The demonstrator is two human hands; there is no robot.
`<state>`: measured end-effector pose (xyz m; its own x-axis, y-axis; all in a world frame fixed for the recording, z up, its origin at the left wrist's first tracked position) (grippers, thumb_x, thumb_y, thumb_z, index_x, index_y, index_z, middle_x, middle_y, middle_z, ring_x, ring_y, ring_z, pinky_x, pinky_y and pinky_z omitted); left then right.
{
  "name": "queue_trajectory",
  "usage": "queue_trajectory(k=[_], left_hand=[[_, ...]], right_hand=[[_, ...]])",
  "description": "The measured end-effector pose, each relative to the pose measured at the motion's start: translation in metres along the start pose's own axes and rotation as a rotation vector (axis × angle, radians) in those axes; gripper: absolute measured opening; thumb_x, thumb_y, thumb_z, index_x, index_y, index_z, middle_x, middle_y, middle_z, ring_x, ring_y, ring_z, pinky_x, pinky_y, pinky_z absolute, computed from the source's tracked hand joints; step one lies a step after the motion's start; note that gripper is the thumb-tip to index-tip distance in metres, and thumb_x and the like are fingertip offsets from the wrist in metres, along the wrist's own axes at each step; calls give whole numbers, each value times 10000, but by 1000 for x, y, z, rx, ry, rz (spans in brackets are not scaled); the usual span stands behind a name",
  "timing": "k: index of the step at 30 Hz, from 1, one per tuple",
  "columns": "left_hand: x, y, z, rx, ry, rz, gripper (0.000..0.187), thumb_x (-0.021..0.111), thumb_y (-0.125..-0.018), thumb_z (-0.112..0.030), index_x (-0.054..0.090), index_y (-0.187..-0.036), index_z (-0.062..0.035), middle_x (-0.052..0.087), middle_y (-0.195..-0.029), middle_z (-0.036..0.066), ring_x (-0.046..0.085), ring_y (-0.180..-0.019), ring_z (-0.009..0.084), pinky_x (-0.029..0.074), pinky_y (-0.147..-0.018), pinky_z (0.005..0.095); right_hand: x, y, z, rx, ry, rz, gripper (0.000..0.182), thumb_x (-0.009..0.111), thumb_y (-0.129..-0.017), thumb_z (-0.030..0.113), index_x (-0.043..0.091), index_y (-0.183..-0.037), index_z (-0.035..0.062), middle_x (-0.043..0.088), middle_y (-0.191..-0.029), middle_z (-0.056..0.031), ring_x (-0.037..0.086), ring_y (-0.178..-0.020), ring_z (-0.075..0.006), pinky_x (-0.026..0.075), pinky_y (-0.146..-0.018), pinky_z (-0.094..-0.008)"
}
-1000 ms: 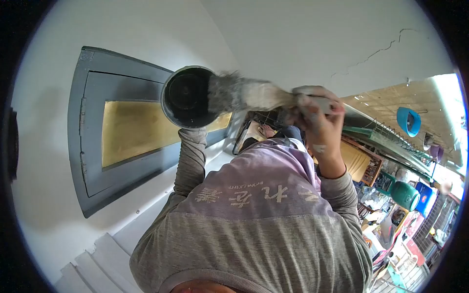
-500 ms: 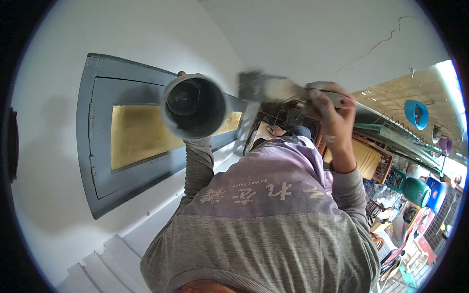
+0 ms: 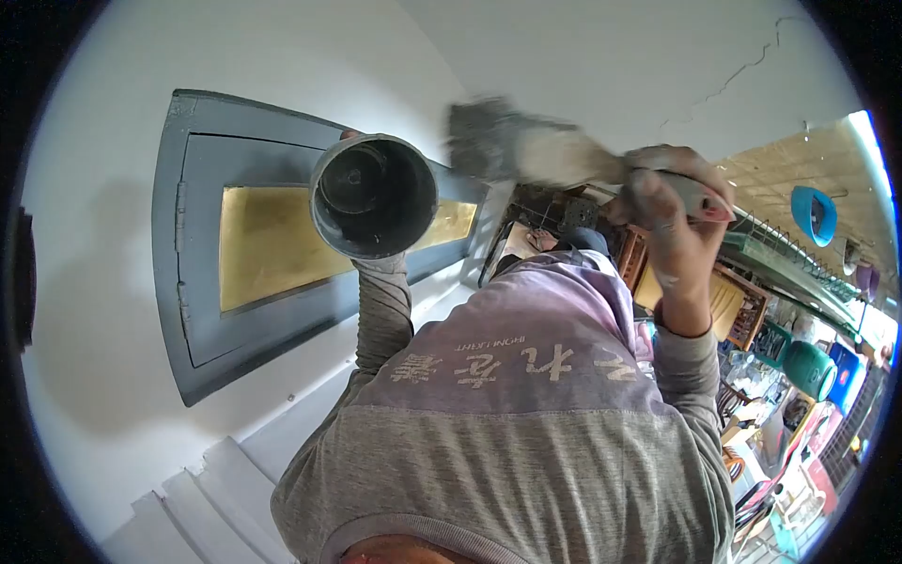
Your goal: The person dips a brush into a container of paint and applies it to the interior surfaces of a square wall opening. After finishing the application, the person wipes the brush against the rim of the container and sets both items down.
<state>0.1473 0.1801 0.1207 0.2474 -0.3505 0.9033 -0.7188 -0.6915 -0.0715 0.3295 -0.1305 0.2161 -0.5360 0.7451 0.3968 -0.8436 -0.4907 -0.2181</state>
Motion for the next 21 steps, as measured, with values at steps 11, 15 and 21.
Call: queue_trajectory(k=[11, 15, 21], left_hand=[[4, 15, -13, 93, -153, -191, 856, 612, -872, -610, 418, -1422, 17, 570, -1334, 194, 590, -1242, 355, 504, -1081, 519], [-14, 0, -1, 39, -35, 19, 877, 533, -873, -626, 406, -1452, 20, 531, -1395, 175, 575, -1263, 347, 481, -1102, 517], [-9, 2, 11, -107, -15, 173, 928, 499, -917, -702, 351, -1543, -34, 510, -1474, 169, 524, -1339, 332, 416, -1169, 493]], right_hand=[[16, -7, 35, -384, 332, 192, 222, 768, -856, 77, 709, -1035, -41, 732, -895, -136, 679, -664, -179, 535, -559, -282], [95, -13, 72, -706, 691, 719, 240, 774, -805, 143, 726, -988, -5, 763, -918, -101, 684, -649, -199, 524, -544, -285], [147, -8, 63, -1006, 935, 950, 140, 734, -736, 205, 694, -823, 103, 712, -781, -9, 676, -650, -156, 501, -522, -294]])
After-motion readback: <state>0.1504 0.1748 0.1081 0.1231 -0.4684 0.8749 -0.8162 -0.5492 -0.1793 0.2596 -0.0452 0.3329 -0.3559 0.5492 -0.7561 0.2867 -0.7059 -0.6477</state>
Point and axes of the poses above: each hand's wrist, its own y-axis away from the middle knuckle, its own x-axis out of the palm, z = x × y, the point moved 7 cm from there along -y, towards the middle knuckle
